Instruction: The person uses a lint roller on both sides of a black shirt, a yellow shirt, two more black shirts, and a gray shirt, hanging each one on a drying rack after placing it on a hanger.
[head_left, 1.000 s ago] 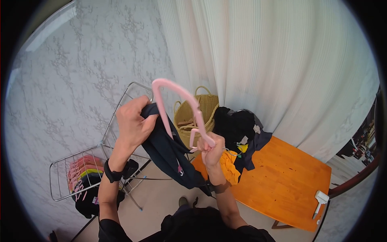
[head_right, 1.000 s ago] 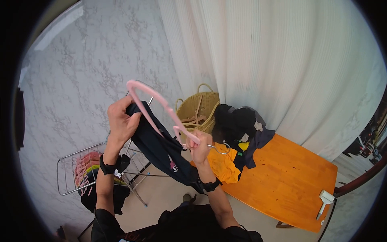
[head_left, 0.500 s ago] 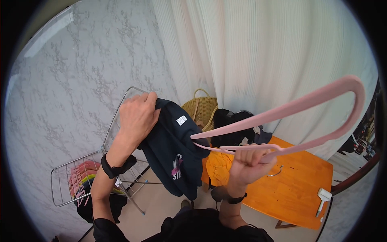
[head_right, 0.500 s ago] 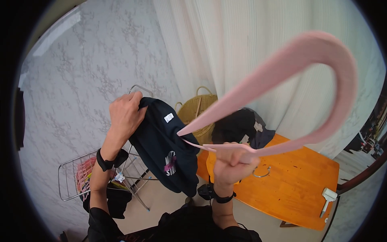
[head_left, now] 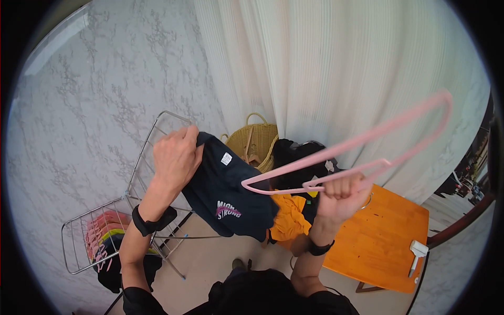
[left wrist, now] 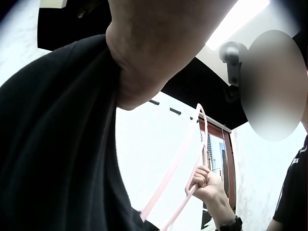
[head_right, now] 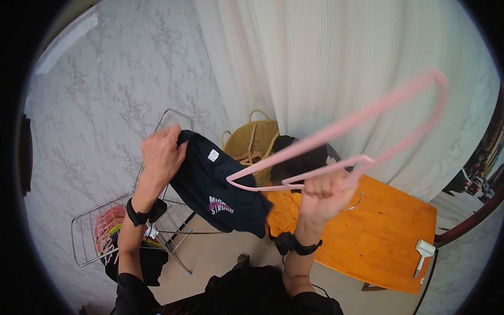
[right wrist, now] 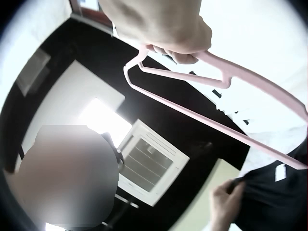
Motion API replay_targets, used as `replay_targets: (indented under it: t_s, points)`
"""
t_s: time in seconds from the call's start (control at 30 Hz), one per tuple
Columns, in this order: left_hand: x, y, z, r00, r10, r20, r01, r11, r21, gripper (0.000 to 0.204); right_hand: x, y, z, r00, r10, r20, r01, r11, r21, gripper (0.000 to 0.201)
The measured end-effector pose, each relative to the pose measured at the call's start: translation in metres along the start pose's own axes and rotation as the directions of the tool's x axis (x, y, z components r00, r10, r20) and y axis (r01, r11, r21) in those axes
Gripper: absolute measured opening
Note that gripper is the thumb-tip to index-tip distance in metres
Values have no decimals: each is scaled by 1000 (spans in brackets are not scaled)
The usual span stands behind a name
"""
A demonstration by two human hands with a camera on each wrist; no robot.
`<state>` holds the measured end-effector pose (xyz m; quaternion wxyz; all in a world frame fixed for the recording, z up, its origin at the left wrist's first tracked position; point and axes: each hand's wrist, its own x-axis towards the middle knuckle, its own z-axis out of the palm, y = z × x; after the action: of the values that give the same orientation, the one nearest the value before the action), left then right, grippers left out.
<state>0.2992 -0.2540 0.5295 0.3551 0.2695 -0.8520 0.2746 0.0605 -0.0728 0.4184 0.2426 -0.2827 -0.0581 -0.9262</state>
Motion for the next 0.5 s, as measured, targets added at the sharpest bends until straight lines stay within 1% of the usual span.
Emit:
replay_targets:
  t_s: [0.07,0.1,0.17,0.2,0.27,0.4,0.5]
  points:
    - [-9,-2,7,997,22,75,-18,998,-62,27,-3,-9,11,991,-122,-58,120,992,-31,54]
    - [-12,-3,10,997,18,79,-13,998,-62,27,-4,-6,16,991,-116,-61,114,993,-32,54]
    - [-15,-3,15,996,29,90,-22,997,-77,26,-8,4,23,990,-115,76,126,979,-161,51]
    - [-16,-2,16,995,28,94,-20,997,-80,26,-9,8,25,991,-112,73,123,979,-164,51]
    - [-19,0,19,992,-3,124,14,996,-87,26,-11,16,29,998,-58,-1,58,997,54,59]
    - [-18,3,17,991,27,131,-11,992,-123,26,-18,42,39,999,-28,28,27,999,39,56]
    - [-17,7,9,994,20,111,-3,988,-155,27,-21,58,44,997,-31,78,33,999,-31,49]
